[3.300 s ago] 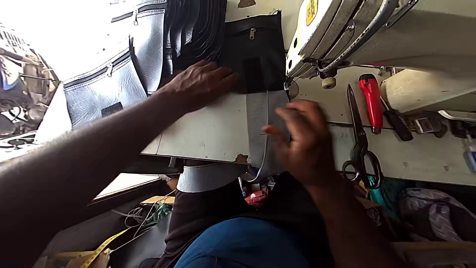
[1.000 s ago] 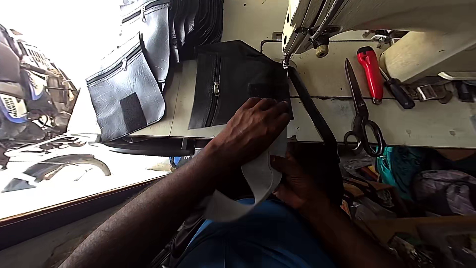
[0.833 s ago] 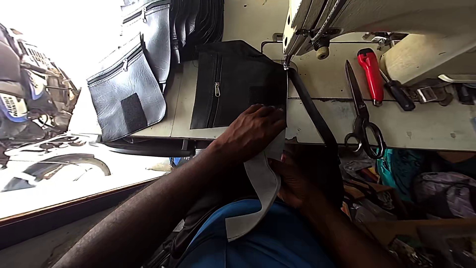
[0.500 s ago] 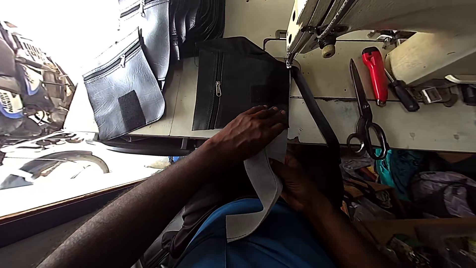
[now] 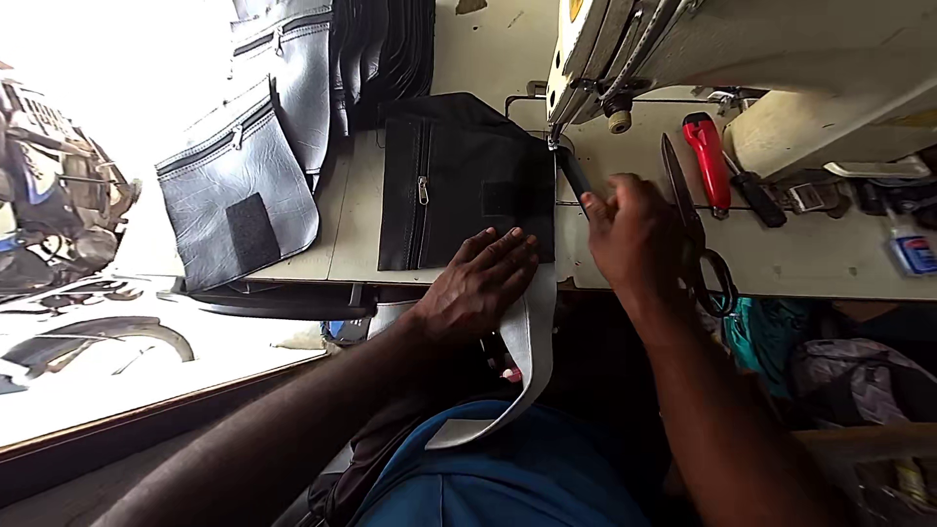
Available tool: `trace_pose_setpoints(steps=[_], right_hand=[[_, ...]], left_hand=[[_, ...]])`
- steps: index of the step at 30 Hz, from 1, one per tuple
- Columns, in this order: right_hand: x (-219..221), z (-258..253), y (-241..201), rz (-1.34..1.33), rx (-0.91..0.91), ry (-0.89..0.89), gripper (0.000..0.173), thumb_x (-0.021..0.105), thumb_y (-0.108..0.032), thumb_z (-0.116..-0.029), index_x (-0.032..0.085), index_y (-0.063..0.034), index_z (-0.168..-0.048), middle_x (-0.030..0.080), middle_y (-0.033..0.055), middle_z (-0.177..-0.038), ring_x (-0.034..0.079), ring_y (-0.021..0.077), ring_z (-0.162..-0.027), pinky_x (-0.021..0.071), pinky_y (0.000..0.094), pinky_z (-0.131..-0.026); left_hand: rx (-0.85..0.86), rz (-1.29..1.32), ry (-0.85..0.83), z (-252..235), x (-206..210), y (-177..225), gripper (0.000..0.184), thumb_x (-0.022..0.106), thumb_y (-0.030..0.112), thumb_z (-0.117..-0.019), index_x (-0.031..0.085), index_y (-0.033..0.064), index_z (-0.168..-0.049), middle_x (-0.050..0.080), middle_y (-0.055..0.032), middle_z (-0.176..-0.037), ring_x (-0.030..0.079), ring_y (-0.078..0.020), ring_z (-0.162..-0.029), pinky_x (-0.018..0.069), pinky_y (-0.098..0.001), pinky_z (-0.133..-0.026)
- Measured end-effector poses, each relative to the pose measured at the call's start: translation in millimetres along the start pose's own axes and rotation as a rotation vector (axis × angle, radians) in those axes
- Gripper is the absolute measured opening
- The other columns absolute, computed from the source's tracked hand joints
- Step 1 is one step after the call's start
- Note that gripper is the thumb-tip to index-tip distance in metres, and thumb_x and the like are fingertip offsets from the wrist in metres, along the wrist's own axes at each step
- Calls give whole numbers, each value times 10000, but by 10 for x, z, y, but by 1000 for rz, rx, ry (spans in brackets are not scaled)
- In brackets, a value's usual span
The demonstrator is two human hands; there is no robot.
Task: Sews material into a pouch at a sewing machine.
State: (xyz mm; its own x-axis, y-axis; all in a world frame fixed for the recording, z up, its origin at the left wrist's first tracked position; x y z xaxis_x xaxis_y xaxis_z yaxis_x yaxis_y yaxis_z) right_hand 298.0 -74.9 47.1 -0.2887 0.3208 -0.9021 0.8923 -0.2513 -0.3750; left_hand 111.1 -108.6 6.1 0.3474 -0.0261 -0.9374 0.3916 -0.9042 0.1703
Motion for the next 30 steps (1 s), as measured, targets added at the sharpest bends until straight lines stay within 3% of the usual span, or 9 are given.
trace_pose_setpoints(steps=[3, 5, 7, 9, 13, 18, 20, 26, 30], right_hand=[[199, 5, -87, 81, -26, 0, 351, 499, -358, -1074, 688, -72, -1152, 707, 156, -937, 711, 350, -827, 555, 539, -644], [207, 117, -107, 74, -30, 22, 348, 453, -346, -1089, 671, -83, -1150, 705, 145, -870, 708, 345, -743, 536, 534, -578], [183, 239, -107, 37, 9, 9, 363, 433, -340, -1099, 658, -80, -1214, 710, 155, -858, 708, 354, -729, 540, 547, -584], [167, 394, -157, 23, 12, 13, 366, 426, -326, -1103, 642, -75, -1258, 704, 147, -825, 703, 340, -686, 539, 527, -553], [154, 609, -268, -33, 21, -26, 348, 438, -311, -1100, 587, -82, -1314, 675, 117, -770, 678, 304, -620, 523, 494, -493], [144, 674, -305, -120, 17, -1, 385, 438, -300, -1111, 590, -66, -1377, 706, 127, -815, 690, 280, -636, 551, 472, -533], [147, 690, -300, -110, 14, -2, 384, 452, -294, -1108, 590, -67, -1386, 720, 123, -845, 696, 275, -657, 554, 463, -545], [188, 699, -309, -59, 5, -50, 504, 498, -437, -1080, 607, -54, -1389, 681, 112, -726, 664, 286, -586, 528, 472, -506], [290, 701, -311, 69, 21, -170, 436, 473, -368, -1096, 591, -81, -1403, 677, 113, -715, 683, 302, -621, 534, 477, -521]], left_hand=[[-120, 305, 129, -7, -184, -162, 384, 427, 147, -1030, 701, 94, -1294, 620, -41, -1459, 517, -231, -1419, 371, -487, -1198], [-208, 578, 257, 29, -311, -315, 377, 451, 158, -1055, 673, 28, -1330, 657, -62, -1409, 565, -214, -1376, 388, -459, -1203], [-231, 639, 340, 93, -353, -386, 339, 508, 113, -1049, 672, 4, -1326, 684, -86, -1365, 604, -214, -1336, 431, -421, -1181], [-235, 611, 287, 81, -365, -334, 344, 510, 86, -1038, 669, 31, -1338, 669, -64, -1389, 585, -199, -1349, 421, -395, -1176], [-148, 547, 191, -34, -384, -147, 366, 486, 151, -1035, 675, 29, -1324, 632, -78, -1439, 538, -231, -1399, 367, -461, -1208], [-76, 247, 19, -83, -130, -5, 377, 472, 171, -1006, 700, 135, -1305, 590, -35, -1494, 501, -256, -1431, 348, -543, -1194], [-57, 156, -29, -97, -62, 27, 384, 426, 124, -1039, 682, 139, -1325, 574, -26, -1511, 486, -252, -1442, 341, -546, -1198], [-37, 54, -92, -122, -24, 73, 362, 391, 124, -1060, 673, 131, -1286, 620, -27, -1449, 483, -254, -1437, 347, -530, -1196], [-29, 28, -106, -111, -22, 86, 383, 377, 109, -1072, 648, 115, -1343, 577, -33, -1504, 465, -249, -1456, 342, -519, -1208]])
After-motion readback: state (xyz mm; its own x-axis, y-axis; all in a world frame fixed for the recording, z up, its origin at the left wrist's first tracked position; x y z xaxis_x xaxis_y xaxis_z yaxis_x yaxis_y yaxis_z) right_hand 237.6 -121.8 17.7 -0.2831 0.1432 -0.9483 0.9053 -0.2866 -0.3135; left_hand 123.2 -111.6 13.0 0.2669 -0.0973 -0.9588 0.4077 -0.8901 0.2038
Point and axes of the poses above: each hand's wrist, its own z-axis away from the middle knuckle, its own x-axis out of the palm, y = z × x, the point moved 10 cm from there along -z, towards the middle knuckle
